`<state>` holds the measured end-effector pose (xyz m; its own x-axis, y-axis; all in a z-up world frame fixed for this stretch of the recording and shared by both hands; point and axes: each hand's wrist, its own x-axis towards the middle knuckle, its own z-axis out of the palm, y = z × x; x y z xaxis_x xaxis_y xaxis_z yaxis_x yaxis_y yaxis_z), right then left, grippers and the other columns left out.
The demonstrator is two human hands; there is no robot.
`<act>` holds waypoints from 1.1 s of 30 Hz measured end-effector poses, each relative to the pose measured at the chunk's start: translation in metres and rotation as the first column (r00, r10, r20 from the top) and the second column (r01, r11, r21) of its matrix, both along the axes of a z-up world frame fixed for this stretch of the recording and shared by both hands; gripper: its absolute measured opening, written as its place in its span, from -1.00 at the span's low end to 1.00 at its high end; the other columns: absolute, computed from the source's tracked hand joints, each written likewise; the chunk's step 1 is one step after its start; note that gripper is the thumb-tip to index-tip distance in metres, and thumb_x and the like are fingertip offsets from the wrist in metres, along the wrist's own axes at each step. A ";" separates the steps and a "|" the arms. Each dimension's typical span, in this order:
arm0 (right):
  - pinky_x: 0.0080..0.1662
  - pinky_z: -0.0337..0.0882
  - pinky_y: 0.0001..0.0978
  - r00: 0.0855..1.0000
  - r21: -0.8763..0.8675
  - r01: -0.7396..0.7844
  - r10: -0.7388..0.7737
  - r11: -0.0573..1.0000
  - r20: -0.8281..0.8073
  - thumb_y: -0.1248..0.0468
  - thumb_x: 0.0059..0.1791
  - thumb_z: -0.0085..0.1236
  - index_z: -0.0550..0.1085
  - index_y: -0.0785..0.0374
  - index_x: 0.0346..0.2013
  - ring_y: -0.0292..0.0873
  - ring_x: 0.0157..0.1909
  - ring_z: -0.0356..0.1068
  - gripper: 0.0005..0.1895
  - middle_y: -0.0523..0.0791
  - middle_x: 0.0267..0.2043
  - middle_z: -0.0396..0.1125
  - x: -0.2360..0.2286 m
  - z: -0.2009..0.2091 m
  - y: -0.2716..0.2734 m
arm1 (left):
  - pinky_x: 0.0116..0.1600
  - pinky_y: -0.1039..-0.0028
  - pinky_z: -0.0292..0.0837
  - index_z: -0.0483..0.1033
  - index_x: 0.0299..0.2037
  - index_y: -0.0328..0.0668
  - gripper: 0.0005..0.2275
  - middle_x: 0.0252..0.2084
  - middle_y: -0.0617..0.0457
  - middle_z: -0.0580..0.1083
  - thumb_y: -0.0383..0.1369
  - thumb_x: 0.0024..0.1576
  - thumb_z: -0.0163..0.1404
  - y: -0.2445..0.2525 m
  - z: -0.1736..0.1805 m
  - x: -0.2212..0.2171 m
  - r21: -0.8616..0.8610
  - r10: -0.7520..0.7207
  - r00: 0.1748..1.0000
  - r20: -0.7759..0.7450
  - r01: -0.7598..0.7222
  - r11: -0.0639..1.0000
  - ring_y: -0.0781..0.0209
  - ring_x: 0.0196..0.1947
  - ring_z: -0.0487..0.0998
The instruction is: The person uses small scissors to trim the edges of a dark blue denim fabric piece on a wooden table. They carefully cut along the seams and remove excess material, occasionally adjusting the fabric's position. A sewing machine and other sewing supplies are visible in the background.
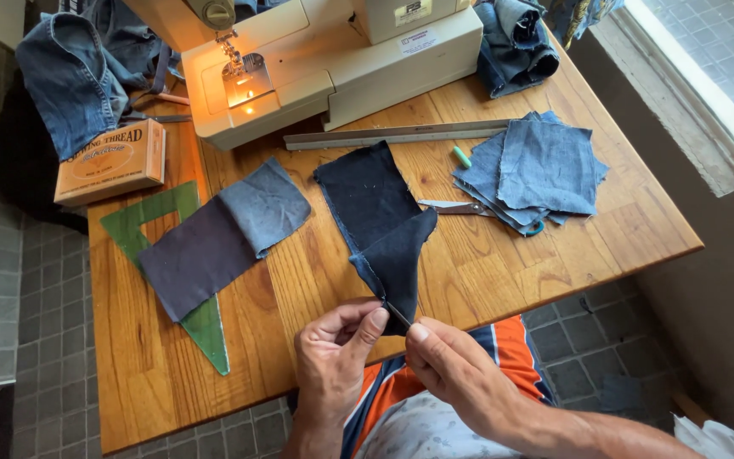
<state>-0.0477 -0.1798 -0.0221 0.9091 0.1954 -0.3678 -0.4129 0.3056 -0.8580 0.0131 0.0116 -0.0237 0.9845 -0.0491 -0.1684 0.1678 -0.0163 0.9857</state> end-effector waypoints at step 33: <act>-0.31 0.20 -0.23 0.989 -0.346 0.017 0.035 0.938 0.143 -0.08 0.36 -0.11 0.28 0.11 -0.42 -0.24 -0.43 0.09 -0.46 -0.22 -0.50 0.16 0.004 0.006 0.005 | -0.03 0.49 0.75 0.87 -0.14 -0.35 -0.78 -0.18 -0.03 0.83 -0.29 0.23 0.36 -0.006 -0.015 -0.006 0.066 0.028 0.989 0.145 -0.038 0.997 0.31 -0.19 0.80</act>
<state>-0.0442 -0.1752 -0.0160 0.9565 0.0880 -0.2783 -0.2773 -0.0235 -0.9605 0.0070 0.0053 -0.0386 0.9996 -0.0099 -0.0263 0.0254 -0.0813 0.9964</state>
